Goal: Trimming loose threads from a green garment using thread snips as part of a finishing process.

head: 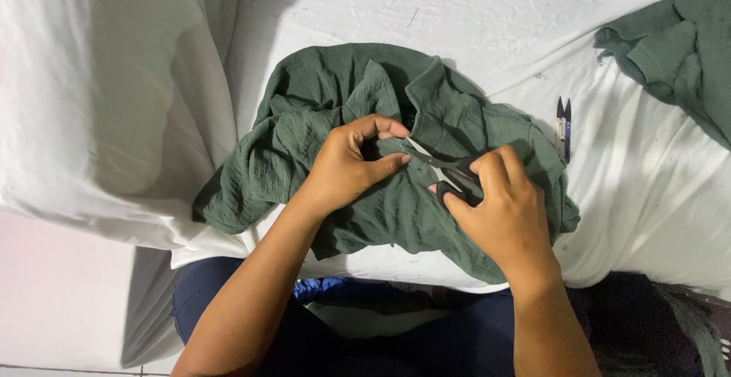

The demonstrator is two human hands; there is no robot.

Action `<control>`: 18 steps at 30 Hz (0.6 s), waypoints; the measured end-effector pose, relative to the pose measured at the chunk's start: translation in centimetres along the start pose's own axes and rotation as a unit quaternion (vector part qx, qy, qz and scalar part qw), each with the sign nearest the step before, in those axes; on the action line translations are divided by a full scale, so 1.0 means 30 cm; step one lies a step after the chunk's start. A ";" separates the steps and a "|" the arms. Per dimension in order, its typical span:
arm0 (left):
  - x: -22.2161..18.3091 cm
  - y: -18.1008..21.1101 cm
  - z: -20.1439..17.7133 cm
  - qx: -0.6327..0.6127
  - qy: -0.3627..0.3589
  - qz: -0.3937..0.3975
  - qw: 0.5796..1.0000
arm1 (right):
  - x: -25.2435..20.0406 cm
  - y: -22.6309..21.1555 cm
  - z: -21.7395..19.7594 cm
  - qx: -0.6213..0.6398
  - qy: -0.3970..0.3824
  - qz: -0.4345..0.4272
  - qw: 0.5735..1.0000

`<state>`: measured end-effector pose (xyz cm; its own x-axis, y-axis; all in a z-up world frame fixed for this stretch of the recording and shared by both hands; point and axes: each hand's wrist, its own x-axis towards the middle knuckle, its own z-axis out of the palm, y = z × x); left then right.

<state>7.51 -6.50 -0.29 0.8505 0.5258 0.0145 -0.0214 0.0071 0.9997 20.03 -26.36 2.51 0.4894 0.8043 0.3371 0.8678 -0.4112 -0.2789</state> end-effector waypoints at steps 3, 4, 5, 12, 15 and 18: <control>0.001 -0.003 -0.001 0.001 0.000 -0.002 1.000 | -0.008 0.009 0.011 -0.021 0.008 -0.010 1.000; -0.002 0.002 0.003 0.001 0.001 -0.002 1.000 | -0.008 0.007 0.009 -0.021 0.008 -0.010 1.000; -0.004 0.007 0.006 0.003 0.005 -0.004 1.000 | -0.008 0.005 0.007 -0.021 0.003 -0.010 1.000; -0.011 0.018 0.007 0.016 0.015 -0.007 1.000 | -0.003 -0.006 0.000 -0.013 -0.007 -0.008 1.000; -0.009 0.006 0.001 0.016 0.015 -0.010 1.000 | -0.002 0.003 0.004 -0.020 -0.010 -0.017 1.000; -0.006 0.011 0.001 0.023 0.014 -0.012 1.000 | -0.012 0.003 0.008 -0.045 0.013 -0.023 0.999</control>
<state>7.36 -6.61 0.05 0.8352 0.5499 -0.0098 0.0239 -0.0184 0.9995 19.90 -26.59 2.15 0.4505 0.8123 0.3704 0.8928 -0.4123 -0.1816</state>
